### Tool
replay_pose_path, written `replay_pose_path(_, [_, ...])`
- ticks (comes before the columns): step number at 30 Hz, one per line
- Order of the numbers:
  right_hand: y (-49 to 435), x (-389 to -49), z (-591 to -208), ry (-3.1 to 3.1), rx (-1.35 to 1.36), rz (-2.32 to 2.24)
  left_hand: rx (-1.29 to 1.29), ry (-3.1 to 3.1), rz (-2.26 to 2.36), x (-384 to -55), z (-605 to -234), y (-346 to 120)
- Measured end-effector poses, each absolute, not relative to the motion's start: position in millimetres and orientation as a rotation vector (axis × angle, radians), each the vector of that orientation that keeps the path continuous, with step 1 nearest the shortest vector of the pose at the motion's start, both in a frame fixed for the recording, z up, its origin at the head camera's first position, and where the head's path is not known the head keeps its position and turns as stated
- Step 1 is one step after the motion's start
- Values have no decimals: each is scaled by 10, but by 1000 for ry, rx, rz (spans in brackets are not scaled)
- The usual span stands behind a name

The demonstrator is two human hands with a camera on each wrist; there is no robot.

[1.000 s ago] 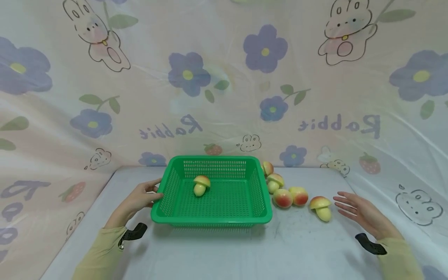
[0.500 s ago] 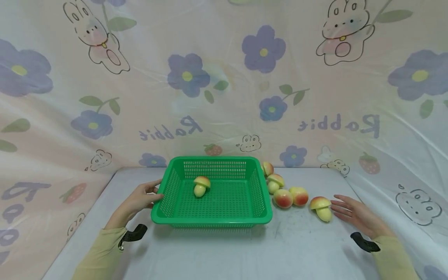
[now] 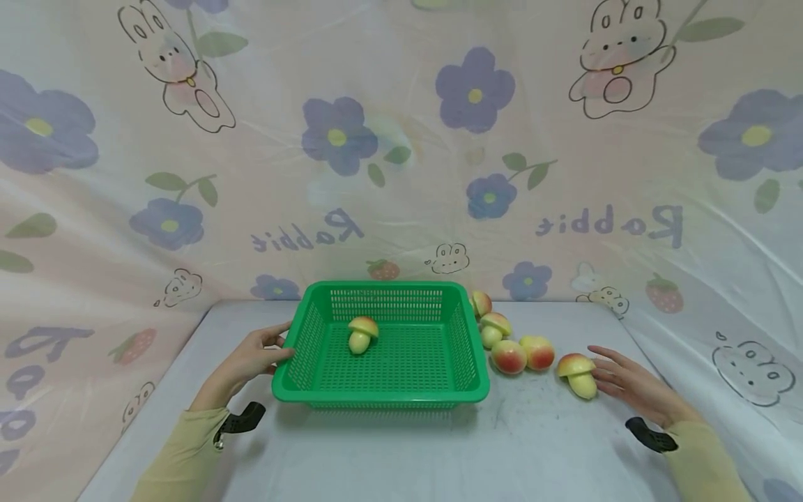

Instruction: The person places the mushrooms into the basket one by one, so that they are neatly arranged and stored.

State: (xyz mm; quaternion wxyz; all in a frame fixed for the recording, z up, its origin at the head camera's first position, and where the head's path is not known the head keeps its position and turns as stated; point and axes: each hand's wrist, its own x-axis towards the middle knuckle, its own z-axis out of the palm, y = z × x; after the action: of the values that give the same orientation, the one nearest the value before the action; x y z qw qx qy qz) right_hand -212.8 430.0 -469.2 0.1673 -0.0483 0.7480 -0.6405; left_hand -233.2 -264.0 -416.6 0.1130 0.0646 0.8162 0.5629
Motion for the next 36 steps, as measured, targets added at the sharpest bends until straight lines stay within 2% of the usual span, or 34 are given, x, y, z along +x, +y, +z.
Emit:
replay_pose_path(14, [4135, -2211, -4684, 2341, -99, -1513, 198, 2401, 1655, -2333, -4166, -2638])
replay_pose_path(36, [4033, -2254, -4700, 2336, -130, -1550, 186, 2379, 1666, -2326, -4153, -2637])
